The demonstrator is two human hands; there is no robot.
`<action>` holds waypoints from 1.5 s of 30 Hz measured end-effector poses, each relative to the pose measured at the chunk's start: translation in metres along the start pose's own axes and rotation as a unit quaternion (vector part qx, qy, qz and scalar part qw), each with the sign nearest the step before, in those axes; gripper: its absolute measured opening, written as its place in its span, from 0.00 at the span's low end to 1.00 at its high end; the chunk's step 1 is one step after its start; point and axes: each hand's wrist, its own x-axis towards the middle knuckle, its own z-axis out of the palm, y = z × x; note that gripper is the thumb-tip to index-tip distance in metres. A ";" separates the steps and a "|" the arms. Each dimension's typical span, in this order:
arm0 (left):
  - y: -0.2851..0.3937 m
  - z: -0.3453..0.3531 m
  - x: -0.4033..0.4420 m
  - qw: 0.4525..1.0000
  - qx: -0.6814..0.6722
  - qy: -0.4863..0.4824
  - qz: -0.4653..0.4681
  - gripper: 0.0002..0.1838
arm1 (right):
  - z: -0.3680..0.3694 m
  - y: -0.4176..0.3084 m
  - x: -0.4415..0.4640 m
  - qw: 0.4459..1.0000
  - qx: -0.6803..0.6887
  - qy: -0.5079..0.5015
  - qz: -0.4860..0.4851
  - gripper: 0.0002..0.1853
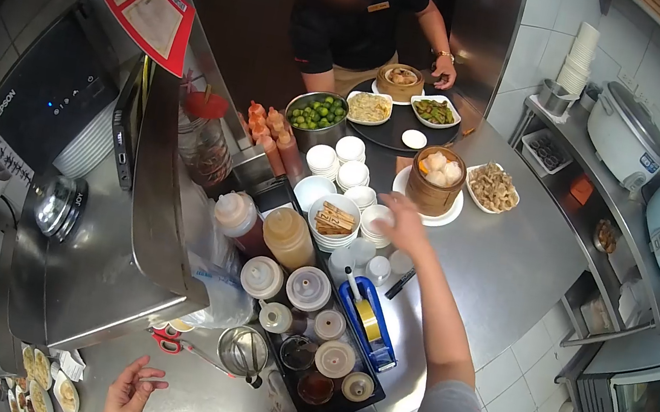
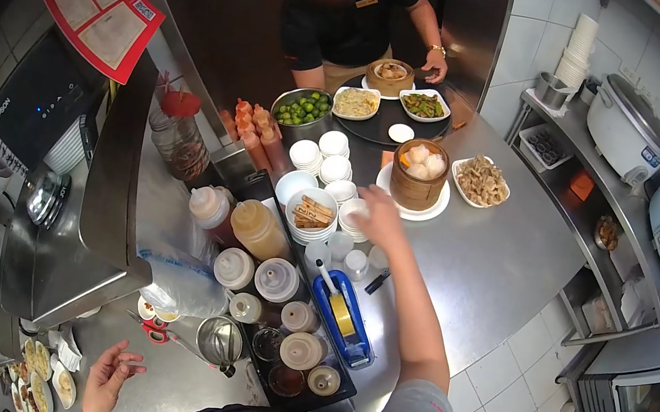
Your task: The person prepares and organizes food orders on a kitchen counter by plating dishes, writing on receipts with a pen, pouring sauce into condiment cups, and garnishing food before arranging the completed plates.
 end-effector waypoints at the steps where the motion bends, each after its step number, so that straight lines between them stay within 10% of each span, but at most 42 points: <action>1: 0.000 0.000 0.000 1.000 0.001 0.003 0.003 0.25 | 0.010 -0.011 0.001 0.997 -0.071 -0.006 -0.007 0.29; 4: 0.002 -0.005 -0.008 1.000 0.022 -0.003 -0.022 0.21 | 0.010 -0.027 0.020 0.971 -0.088 -0.205 0.085 0.31; 9: -0.007 -0.010 -0.017 1.000 0.019 0.002 -0.012 0.20 | 0.015 -0.015 0.023 0.971 -0.079 -0.211 0.077 0.37; 16: -0.032 0.001 0.000 0.995 -0.035 -0.090 0.024 0.22 | -0.001 -0.001 -0.006 0.979 0.131 0.143 0.059 0.35; 18: -0.030 0.014 0.004 0.985 -0.056 -0.156 0.056 0.23 | -0.050 -0.063 -0.021 0.864 0.472 0.140 0.106 0.33; 23: -0.044 0.051 0.000 0.896 -0.314 -0.311 0.034 0.25 | -0.111 -0.233 -0.095 0.630 0.723 -0.158 -0.236 0.37; 25: -0.048 0.060 -0.008 0.863 -0.390 -0.320 0.013 0.28 | -0.098 -0.294 -0.119 0.658 0.642 -0.302 -0.253 0.36; 27: -0.063 0.057 -0.012 0.700 -0.611 -0.346 -0.130 0.33 | -0.078 -0.354 -0.134 0.778 0.406 -0.384 -0.288 0.36; 30: -0.129 0.031 -0.011 0.544 -0.751 -0.301 -0.222 0.33 | -0.006 -0.397 -0.160 0.814 0.298 -0.414 -0.277 0.35; 31: -0.152 0.026 -0.010 0.713 -0.641 -0.186 -0.213 0.32 | 0.013 -0.405 -0.165 0.817 0.278 -0.411 -0.293 0.32; 35: -0.211 -0.032 -0.017 0.613 -0.731 -0.187 -0.235 0.31 | 0.098 -0.430 -0.133 0.847 0.216 -0.374 -0.309 0.18; 40: -0.228 -0.082 -0.017 0.633 -0.736 -0.131 -0.201 0.29 | 0.230 -0.433 -0.032 0.938 -0.115 -0.264 -0.191 0.11; 45: -0.215 -0.097 0.003 0.700 -0.683 -0.098 -0.184 0.28 | 0.297 -0.406 0.016 0.918 -0.214 -0.313 -0.122 0.11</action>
